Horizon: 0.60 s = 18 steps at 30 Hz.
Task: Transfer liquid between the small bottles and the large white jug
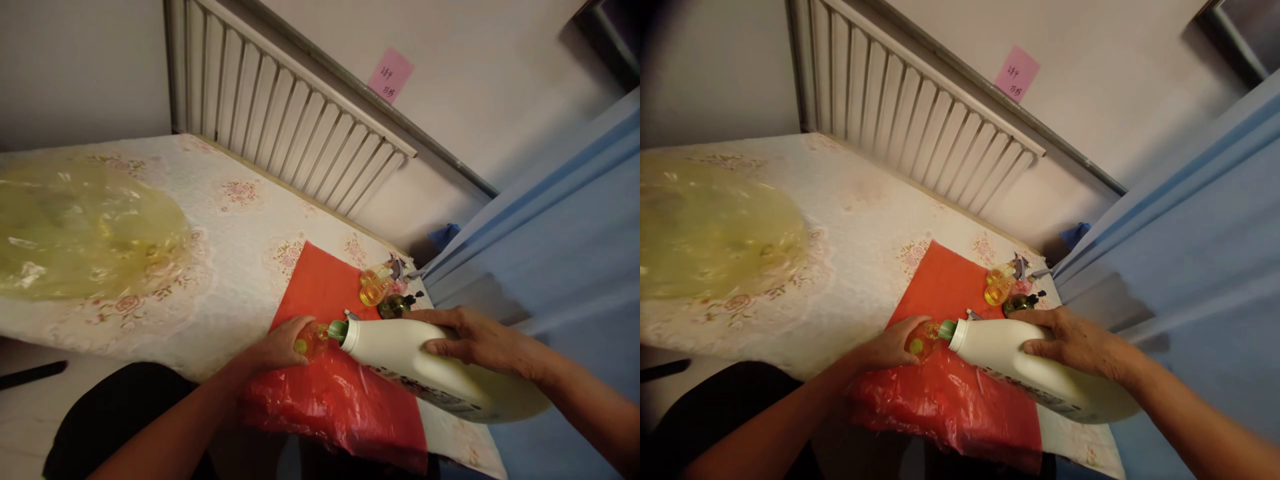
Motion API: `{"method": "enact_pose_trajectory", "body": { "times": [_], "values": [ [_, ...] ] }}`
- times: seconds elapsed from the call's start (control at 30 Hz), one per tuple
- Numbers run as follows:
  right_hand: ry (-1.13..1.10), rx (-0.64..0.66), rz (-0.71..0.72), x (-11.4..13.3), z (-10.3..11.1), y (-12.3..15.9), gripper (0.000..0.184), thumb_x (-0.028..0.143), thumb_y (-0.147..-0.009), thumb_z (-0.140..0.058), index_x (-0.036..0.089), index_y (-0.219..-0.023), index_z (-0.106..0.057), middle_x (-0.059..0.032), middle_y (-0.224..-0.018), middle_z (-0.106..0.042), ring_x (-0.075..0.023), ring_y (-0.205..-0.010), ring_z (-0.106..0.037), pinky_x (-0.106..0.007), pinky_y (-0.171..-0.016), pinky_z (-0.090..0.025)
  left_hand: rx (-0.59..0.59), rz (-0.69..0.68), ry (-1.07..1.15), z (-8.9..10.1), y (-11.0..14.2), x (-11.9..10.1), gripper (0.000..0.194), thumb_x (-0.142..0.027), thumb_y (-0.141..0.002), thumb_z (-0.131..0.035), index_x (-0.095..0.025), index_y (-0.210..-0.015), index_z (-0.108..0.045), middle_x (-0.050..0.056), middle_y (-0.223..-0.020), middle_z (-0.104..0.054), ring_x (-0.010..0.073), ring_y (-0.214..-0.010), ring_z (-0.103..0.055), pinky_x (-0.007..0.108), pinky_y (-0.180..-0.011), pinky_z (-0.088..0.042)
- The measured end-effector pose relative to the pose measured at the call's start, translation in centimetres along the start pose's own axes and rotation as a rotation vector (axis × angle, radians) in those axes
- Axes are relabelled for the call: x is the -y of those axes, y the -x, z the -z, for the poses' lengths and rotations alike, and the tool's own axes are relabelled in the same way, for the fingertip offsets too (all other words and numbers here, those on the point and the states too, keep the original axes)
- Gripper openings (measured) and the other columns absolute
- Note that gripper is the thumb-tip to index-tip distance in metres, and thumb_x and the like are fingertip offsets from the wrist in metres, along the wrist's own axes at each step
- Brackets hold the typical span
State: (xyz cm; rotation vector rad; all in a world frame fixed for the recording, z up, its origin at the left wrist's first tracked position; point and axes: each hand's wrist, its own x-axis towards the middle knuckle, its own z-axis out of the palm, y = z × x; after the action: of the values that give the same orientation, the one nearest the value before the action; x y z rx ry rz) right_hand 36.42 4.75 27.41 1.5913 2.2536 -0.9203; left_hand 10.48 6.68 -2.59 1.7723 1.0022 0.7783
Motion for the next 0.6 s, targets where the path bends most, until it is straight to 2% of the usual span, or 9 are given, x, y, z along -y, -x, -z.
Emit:
{"method": "enact_pose_trajectory", "body": {
  "times": [0.23,0.6],
  "values": [
    [0.032,-0.011,-0.016,0.32,0.02,-0.07,0.054,0.050,-0.086,-0.057,0.026,-0.134,-0.054,-0.0052,-0.108,-0.072,-0.0263,-0.090,-0.067,-0.031,-0.074,-0.052,0.005,-0.003,0.004,0.02,-0.02,0.04,0.090,-0.030,-0.059,-0.076,-0.025,-0.140,-0.037,0.009,-0.145,-0.044,0.0300,-0.134,-0.041,0.043,-0.112,-0.033],
    [0.005,-0.018,-0.023,0.23,0.04,-0.06,0.054,0.048,-0.085,-0.060,0.027,-0.134,-0.054,-0.0048,-0.108,-0.072,-0.0271,-0.089,-0.067,-0.031,-0.072,-0.053,0.002,0.000,0.005,0.00,0.00,0.02,0.088,-0.030,-0.059,-0.077,-0.027,-0.138,-0.038,0.007,-0.143,-0.047,0.0298,-0.131,-0.044,0.043,-0.110,-0.035]
  ]
}}
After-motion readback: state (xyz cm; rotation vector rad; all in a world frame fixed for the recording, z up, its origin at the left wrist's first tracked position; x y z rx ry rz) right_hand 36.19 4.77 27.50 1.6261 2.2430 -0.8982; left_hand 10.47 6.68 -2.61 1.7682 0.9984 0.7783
